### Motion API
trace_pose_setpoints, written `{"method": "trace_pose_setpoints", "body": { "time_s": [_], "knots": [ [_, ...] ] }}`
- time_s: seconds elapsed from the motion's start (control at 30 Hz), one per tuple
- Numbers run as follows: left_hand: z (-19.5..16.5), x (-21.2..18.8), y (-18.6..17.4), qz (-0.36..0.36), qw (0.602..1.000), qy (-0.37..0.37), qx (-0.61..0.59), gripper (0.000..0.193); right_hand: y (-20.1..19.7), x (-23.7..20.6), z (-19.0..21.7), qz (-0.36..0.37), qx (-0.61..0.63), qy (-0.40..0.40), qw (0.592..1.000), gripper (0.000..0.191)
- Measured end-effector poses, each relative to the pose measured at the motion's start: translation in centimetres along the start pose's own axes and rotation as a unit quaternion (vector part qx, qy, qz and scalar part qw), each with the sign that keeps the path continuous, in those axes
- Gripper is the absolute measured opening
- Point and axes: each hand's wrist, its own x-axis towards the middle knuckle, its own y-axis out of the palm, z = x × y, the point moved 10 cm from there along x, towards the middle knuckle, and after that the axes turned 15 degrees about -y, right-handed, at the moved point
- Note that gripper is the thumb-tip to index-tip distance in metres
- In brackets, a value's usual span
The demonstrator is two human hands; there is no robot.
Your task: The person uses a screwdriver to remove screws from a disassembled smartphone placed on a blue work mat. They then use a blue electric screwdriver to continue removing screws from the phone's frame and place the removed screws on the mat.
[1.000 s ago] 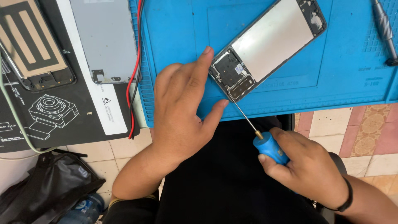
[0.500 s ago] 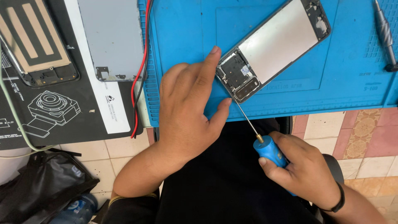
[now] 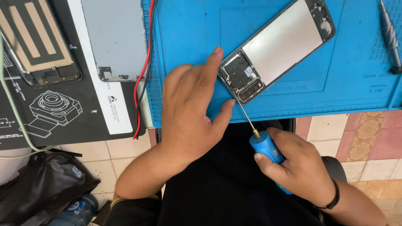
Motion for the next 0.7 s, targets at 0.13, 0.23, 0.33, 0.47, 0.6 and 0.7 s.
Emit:
{"method": "trace_pose_setpoints", "body": {
  "time_s": [0.13, 0.23, 0.33, 0.47, 0.6, 0.7],
  "knots": [
    [0.1, 0.0, -0.1, -0.002, 1.000, -0.001, -0.006, 0.080, -0.1, 0.4, 0.1, -0.007, -0.011, -0.012, 1.000, 0.046],
    [0.1, 0.0, -0.2, -0.006, 1.000, 0.002, -0.015, 0.080, -0.1, 0.6, -0.2, -0.001, -0.014, -0.003, 1.000, 0.047],
    [0.3, 0.1, -0.2, -0.004, 1.000, 0.000, -0.020, 0.081, 0.0, 0.8, -0.3, 0.002, -0.011, -0.001, 1.000, 0.047],
    [0.2, 0.1, -0.5, -0.012, 0.999, 0.010, -0.032, 0.079, -0.1, 1.1, 0.3, -0.009, -0.005, -0.034, 0.999, 0.048],
    [0.0, 0.2, -0.8, -0.018, 0.999, 0.018, -0.043, 0.079, 0.0, 1.3, 0.2, -0.006, -0.015, -0.031, 0.999, 0.049],
    [0.1, 0.2, -0.9, -0.017, 0.998, 0.020, -0.049, 0.079, -0.1, 1.4, 0.0, 0.001, -0.017, -0.019, 1.000, 0.048]
  ]
}}
